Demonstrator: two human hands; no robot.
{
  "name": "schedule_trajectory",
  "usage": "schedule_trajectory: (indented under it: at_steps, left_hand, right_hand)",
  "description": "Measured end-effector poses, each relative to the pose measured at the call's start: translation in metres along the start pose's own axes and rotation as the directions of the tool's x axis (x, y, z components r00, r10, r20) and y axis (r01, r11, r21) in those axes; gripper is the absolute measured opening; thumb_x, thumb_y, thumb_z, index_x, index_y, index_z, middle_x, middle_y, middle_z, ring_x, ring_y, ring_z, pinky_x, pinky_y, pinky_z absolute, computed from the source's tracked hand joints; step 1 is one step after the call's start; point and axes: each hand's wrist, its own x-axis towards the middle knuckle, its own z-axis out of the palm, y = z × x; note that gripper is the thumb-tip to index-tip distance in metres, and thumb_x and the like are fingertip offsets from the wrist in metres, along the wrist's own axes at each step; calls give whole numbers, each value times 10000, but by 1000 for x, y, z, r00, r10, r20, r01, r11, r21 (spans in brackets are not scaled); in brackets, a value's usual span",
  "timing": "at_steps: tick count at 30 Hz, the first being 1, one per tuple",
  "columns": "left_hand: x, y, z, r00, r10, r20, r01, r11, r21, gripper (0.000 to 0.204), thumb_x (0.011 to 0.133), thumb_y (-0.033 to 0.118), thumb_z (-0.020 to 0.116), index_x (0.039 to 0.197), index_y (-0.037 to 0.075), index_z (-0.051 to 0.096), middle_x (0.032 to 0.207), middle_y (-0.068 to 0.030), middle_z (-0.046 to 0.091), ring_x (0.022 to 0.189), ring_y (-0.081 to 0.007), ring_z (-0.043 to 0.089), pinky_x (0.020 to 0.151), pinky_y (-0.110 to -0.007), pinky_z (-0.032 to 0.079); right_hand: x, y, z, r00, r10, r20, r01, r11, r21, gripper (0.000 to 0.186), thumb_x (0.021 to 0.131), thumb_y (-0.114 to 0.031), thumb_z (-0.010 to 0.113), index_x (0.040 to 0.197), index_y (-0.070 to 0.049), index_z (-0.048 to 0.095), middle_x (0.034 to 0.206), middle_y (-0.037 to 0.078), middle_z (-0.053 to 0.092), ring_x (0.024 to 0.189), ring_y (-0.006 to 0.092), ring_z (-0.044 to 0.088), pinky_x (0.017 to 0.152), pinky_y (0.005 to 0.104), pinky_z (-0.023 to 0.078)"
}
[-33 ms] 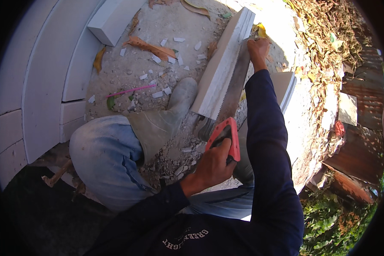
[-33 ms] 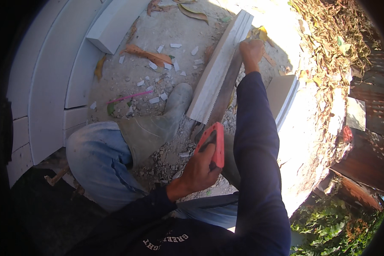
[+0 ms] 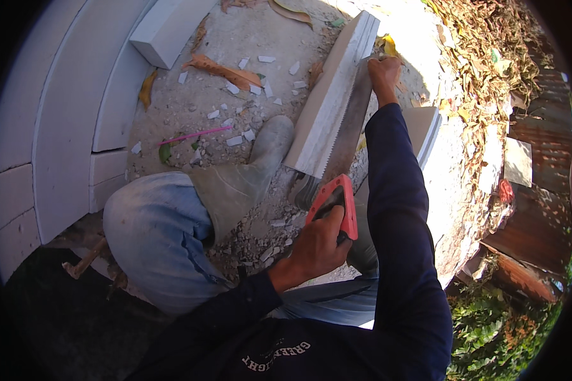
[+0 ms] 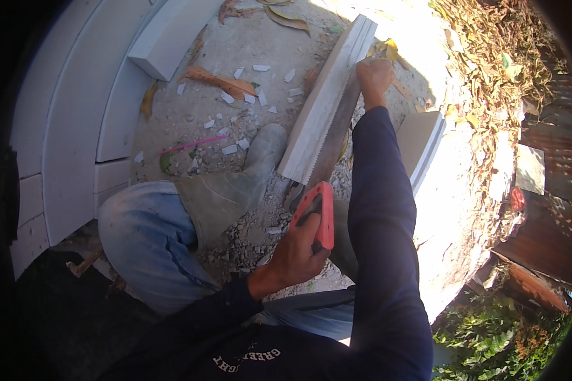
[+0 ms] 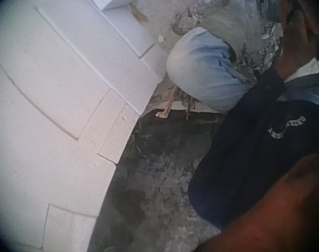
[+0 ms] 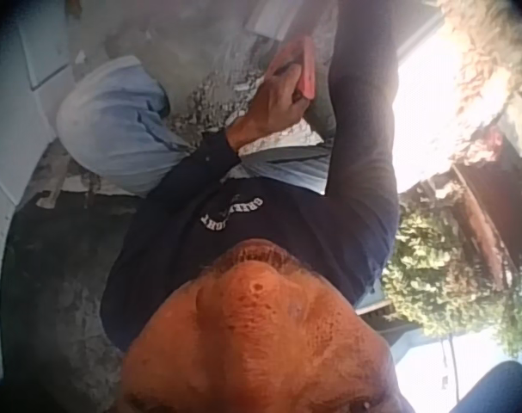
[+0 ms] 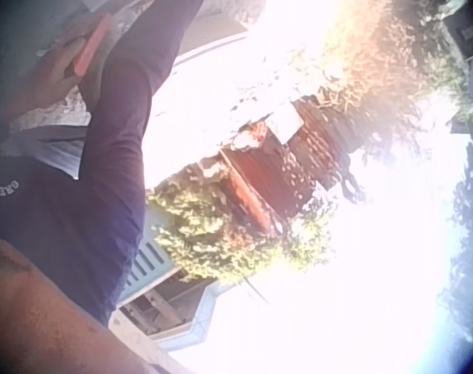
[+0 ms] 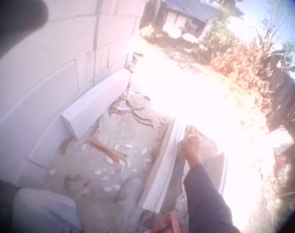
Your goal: The person sits on the ground and uses a hand saw to cut a white wooden plank. They hold the plank steady with one hand while sawing with the other, creating sawdust on the ground.
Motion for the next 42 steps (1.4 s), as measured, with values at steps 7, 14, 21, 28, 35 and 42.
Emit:
schedule_trajectory:
  at_steps: [7, 14, 21, 28, 35, 42]
  left_hand:
    - [9, 8, -3, 988, -104, 117, 100, 994, 46, 290, 811, 72, 676, 985, -4, 456, 774, -252, 630, 767, -470, 650, 676, -529, 502]
    - [8, 2, -3, 964, -170, 204, 79, 918, 389, 254, 802, 36, 651, 961, -7, 457, 755, -247, 649, 737, -469, 662, 653, -516, 523]
    - [10, -3, 8, 993, -80, 92, 80, 997, 4, 283, 808, 72, 688, 948, 4, 452, 755, -244, 615, 760, -472, 639, 649, -534, 476]
    - [11, -10, 7, 1000, 15, 20, -14, 998, -58, 298, 830, 94, 695, 974, -2, 453, 733, -249, 585, 747, -480, 619, 636, -528, 453]
    - [13, -8, 5, 1000, 2, 9, -1, 997, -72, 291, 843, 100, 685, 980, -6, 452, 728, -258, 582, 741, -476, 619, 630, -519, 454]
    - [14, -7, 6, 1000, 16, -21, -17, 998, -68, 292, 853, 114, 681, 991, -10, 456, 731, -262, 588, 731, -476, 623, 629, -519, 458]
  right_hand:
    - [20, 32, 19, 992, -112, -66, 113, 993, 18, 263, 714, -138, 702, 568, 37, 569, 552, 140, 560, 527, 215, 562, 546, 408, 443]
    - [-1, 57, 31, 985, 170, 14, -157, 874, 460, 247, 767, -106, 732, 595, 24, 613, 593, 58, 576, 547, 180, 524, 532, 382, 409]
    - [11, 12, 9, 999, -42, -31, 45, 994, 95, 233, 676, -126, 648, 656, 103, 612, 649, 252, 615, 622, 373, 632, 626, 472, 481]
    - [12, -2, -1, 1000, -20, -17, 20, 999, -29, 210, 681, -119, 628, 698, 89, 653, 742, 277, 662, 729, 428, 674, 691, 486, 508]
    - [13, -3, -3, 1000, -13, 6, 13, 999, -47, 214, 700, -135, 633, 723, 74, 675, 782, 284, 675, 773, 424, 685, 730, 482, 520]
    - [17, 1, 4, 994, -78, -79, 76, 997, -33, 199, 694, -130, 624, 617, 50, 590, 624, 223, 592, 598, 343, 610, 634, 463, 479]
